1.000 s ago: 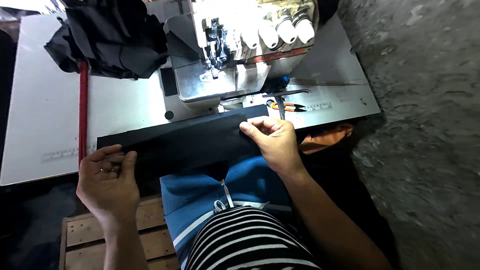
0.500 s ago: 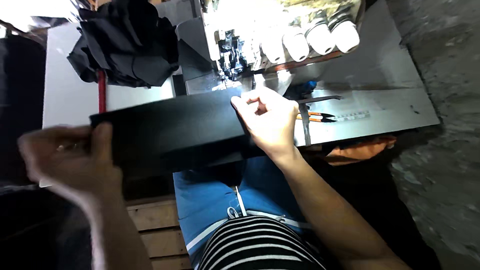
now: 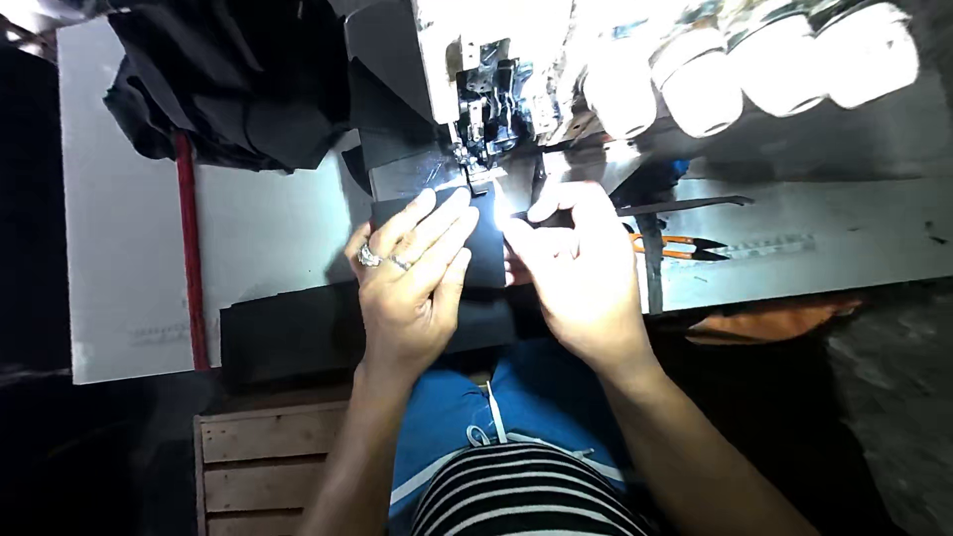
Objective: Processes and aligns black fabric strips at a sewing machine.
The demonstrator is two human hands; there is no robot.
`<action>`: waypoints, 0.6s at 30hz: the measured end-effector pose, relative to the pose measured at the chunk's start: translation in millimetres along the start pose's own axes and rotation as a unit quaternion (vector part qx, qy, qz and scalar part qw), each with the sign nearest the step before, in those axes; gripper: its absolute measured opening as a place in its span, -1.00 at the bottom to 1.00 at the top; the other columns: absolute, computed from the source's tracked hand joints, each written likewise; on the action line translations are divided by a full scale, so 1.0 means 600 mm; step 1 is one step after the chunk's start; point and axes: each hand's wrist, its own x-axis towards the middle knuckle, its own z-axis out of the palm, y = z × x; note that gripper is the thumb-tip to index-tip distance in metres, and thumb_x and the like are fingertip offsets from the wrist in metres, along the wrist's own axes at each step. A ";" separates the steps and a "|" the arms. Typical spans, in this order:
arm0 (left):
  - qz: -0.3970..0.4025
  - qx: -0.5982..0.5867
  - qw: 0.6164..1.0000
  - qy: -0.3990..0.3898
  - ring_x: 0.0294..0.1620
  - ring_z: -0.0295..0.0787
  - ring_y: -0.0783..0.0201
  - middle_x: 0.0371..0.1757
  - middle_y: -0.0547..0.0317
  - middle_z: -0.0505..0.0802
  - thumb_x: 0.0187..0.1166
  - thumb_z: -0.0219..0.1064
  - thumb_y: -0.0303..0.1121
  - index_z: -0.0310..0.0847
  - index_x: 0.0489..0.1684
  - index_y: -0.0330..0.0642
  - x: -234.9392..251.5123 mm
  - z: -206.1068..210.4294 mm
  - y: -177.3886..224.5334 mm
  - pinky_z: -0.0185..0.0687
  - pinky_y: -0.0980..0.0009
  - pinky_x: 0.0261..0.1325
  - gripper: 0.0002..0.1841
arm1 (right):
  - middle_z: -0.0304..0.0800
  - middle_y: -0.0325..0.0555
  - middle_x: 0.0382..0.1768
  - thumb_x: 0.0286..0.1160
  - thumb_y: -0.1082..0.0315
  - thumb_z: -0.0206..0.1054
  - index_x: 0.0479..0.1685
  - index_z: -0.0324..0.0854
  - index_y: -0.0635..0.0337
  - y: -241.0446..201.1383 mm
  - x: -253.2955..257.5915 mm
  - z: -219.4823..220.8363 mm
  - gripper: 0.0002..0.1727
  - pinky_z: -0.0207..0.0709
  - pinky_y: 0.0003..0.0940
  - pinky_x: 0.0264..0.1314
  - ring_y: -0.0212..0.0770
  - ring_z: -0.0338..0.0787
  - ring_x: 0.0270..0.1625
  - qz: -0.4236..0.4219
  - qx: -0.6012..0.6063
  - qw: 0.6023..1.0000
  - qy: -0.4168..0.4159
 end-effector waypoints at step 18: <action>0.009 0.028 0.996 -0.082 0.78 0.33 0.18 0.59 0.28 0.69 0.74 0.23 -0.07 0.74 0.43 -0.05 0.015 -0.034 0.015 0.05 -0.12 0.79 -0.56 | 0.89 -0.07 -0.41 0.31 0.56 0.60 -0.06 0.39 0.13 0.000 -0.029 -0.013 -0.57 0.92 -0.26 -0.33 -0.12 0.94 -0.43 0.035 0.154 0.986 -0.055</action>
